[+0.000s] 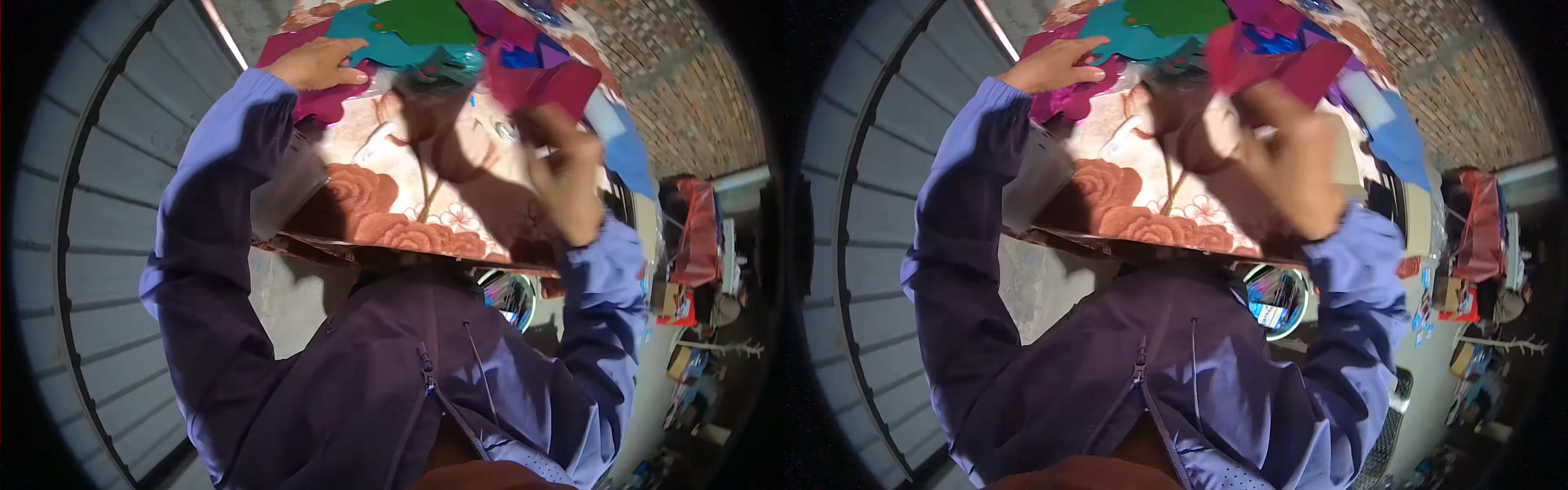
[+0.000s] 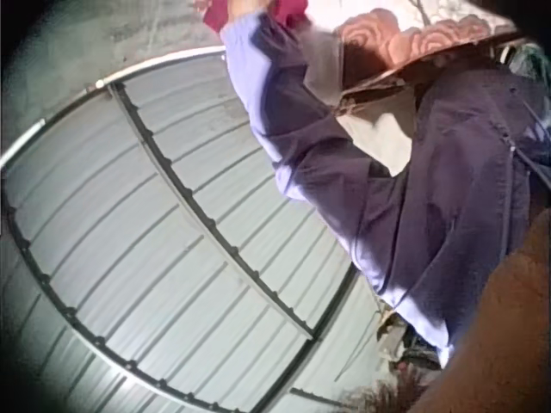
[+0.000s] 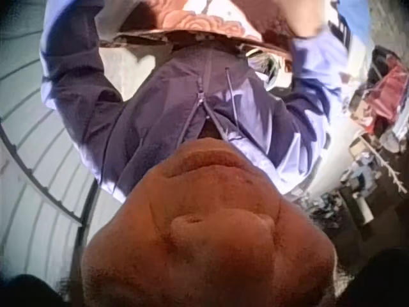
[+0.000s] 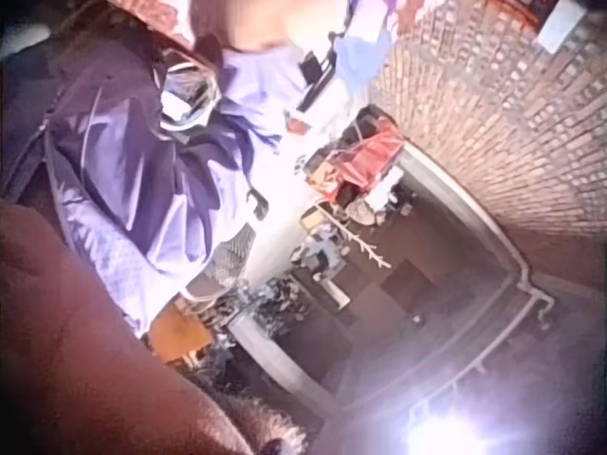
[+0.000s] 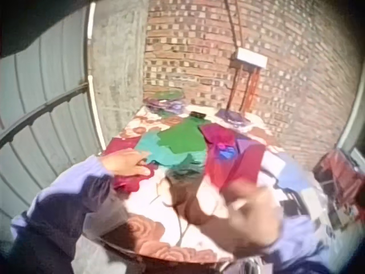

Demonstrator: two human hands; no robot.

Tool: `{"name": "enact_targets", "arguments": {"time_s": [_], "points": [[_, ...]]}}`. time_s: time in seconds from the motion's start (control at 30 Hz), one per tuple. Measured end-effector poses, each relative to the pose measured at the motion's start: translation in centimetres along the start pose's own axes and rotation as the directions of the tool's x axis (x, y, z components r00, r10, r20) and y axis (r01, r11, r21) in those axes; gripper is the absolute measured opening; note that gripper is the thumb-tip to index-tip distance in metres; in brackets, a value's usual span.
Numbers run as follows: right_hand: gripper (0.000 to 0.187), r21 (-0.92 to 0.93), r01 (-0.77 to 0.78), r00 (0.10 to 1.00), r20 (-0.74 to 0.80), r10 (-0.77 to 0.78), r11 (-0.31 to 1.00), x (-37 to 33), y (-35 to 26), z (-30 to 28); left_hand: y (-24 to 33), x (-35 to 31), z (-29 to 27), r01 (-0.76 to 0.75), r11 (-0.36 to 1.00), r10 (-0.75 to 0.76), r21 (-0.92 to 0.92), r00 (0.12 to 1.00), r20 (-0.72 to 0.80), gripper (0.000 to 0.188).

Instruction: Folding and organizing various colorful, shiny sheets of paper on a table.

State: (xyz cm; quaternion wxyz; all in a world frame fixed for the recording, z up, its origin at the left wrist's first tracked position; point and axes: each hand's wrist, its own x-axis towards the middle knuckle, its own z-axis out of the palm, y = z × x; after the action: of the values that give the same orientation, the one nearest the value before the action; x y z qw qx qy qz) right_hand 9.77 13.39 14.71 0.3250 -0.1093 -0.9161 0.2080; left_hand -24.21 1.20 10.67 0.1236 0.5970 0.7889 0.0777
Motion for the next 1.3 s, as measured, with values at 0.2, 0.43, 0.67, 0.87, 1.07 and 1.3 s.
{"name": "enact_targets", "arguments": {"time_s": [0.2,0.43,0.67,0.87,1.07,1.3], "points": [[0.029,-0.061,-0.171,0.949,0.260,0.181,0.983,-5.0,-1.2,9.4,8.2,2.0,4.7,-0.110,0.954,0.161,-0.280,0.973,0.165,0.066],[0.033,0.139,-0.106,0.965,0.251,0.068,0.985,-5.6,1.7,8.1,8.1,2.8,11.0,-0.277,0.960,0.276,-0.039,0.961,-0.024,0.057],[0.055,-0.598,0.031,0.997,-0.042,-0.070,0.801,-2.4,17.0,5.1,7.7,3.6,7.1,-0.266,0.933,0.256,-0.242,0.964,-0.074,0.061],[0.050,-0.478,-0.251,0.965,-0.053,0.258,0.842,-1.0,22.3,5.5,8.8,4.4,5.2,-0.259,0.859,0.356,-0.442,0.922,0.151,0.065],[0.029,-0.208,-0.244,0.959,0.097,0.268,0.947,0.8,23.9,4.4,10.1,6.5,7.1,-0.220,0.893,0.334,-0.392,0.909,0.249,0.061],[0.028,-0.135,-0.244,0.942,-0.267,0.202,0.960,-0.9,26.3,-3.1,12.1,8.2,8.4,-0.220,0.906,0.311,-0.361,0.926,0.214,0.056]]}}
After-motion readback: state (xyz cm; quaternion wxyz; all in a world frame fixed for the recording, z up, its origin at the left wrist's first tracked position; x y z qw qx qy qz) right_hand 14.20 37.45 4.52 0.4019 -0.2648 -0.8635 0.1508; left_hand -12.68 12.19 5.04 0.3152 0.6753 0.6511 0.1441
